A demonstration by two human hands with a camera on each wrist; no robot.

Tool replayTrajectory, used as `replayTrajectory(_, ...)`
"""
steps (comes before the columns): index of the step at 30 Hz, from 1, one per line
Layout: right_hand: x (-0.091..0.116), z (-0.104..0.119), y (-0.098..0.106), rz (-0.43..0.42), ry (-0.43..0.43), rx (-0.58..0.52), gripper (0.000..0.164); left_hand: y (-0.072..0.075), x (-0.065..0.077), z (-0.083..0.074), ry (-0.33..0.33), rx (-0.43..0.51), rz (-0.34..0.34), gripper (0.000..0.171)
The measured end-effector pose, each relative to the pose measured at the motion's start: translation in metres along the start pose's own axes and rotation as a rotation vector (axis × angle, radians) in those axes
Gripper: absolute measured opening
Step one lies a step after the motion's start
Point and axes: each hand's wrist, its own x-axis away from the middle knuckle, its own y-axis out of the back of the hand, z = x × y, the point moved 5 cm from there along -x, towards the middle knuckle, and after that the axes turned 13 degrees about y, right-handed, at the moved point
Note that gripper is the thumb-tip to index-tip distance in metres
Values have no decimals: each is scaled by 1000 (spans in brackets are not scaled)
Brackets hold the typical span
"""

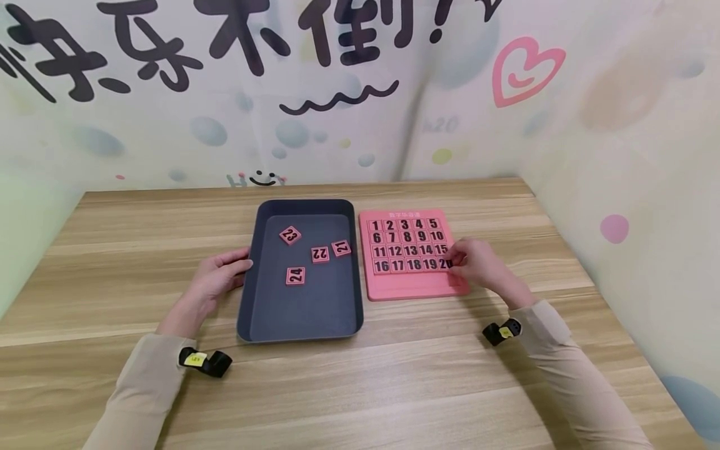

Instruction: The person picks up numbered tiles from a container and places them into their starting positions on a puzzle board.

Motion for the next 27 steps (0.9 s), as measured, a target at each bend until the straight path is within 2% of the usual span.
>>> replayTrajectory(8, -1, -2, -1, -19, -26, -15, 14, 0, 2, 1, 3, 28, 20, 58)
replayTrajectory(14, -7, 3, 0, -19, -40, -30, 19, 0, 0, 2, 11, 6, 14, 57)
replayTrajectory(20, -30, 29, -2, -49, -10, -81, 28, 1, 0, 2, 9, -2, 11, 57)
replayTrajectory(27, -67, 69, -14, -77, 109, -148, 26, 0, 1, 1, 6, -20, 4, 56)
